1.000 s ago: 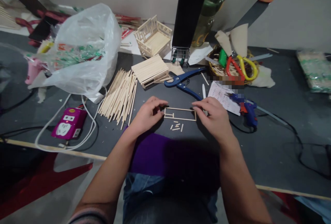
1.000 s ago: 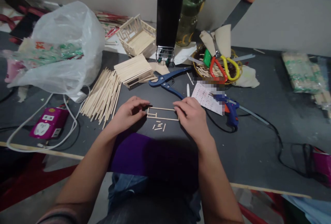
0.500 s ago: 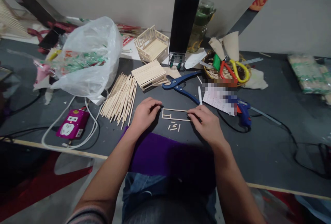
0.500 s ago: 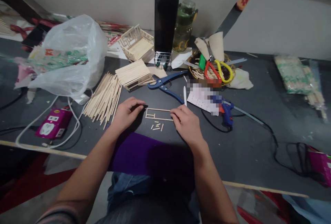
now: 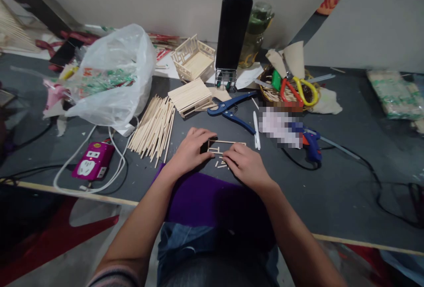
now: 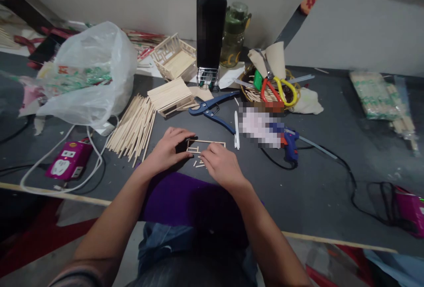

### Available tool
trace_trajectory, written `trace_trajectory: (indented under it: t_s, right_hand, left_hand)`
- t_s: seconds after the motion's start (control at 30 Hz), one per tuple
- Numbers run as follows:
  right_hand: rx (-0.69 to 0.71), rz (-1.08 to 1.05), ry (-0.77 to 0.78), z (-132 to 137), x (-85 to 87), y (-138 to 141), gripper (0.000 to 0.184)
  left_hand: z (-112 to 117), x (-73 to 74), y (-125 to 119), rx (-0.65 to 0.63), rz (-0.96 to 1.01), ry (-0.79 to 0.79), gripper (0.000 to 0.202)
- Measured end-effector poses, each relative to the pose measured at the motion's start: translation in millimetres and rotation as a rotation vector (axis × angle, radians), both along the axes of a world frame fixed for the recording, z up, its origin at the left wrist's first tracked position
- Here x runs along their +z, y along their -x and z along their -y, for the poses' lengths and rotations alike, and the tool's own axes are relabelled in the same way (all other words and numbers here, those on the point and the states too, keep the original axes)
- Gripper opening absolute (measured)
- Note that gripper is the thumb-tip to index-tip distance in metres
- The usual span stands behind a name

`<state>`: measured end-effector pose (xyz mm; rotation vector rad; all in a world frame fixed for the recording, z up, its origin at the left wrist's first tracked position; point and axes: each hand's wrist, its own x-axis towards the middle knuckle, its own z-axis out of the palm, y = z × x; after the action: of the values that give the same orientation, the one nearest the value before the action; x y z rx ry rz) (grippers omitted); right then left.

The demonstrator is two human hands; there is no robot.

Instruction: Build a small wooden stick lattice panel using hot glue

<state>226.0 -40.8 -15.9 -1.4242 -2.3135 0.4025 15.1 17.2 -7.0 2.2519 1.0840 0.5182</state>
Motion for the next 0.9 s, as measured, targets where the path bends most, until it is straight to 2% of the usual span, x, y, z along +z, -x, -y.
trace_trajectory:
  t_s: [0.33, 0.43, 0.57, 0.67, 0.9]
  right_hand:
    - [0.046, 0.155, -0.043, 0.1, 1.0, 4.7, 0.024]
    - [0.052, 0.061, -0.024, -1.3, 5.8, 0.7, 0.022]
    - [-0.033, -0.113, 0.017, -5.4, 13.2, -10.9, 0.019]
    - [-0.056, -0.127, 0.052, -9.4, 16.1, -18.6, 0.019]
    - [0.112, 0.071, 0.102, -21.2, 14.7, -14.7, 0.020]
  left_hand:
    - [1.7, -3.1, -1.5, -0.011, 0.028, 0.080, 0.053]
    - [1.7, -3.3, -1.7, -0.014, 0.034, 0.075, 0.051]
    - [1.1, -3.9, -2.6, -0.023, 0.042, 0.071, 0.047]
    - [0.7, -5.1, -3.9, -0.031, 0.050, 0.076, 0.045]
    - [1.4, -6.7, -5.8, -0.042, 0.059, 0.050, 0.044]
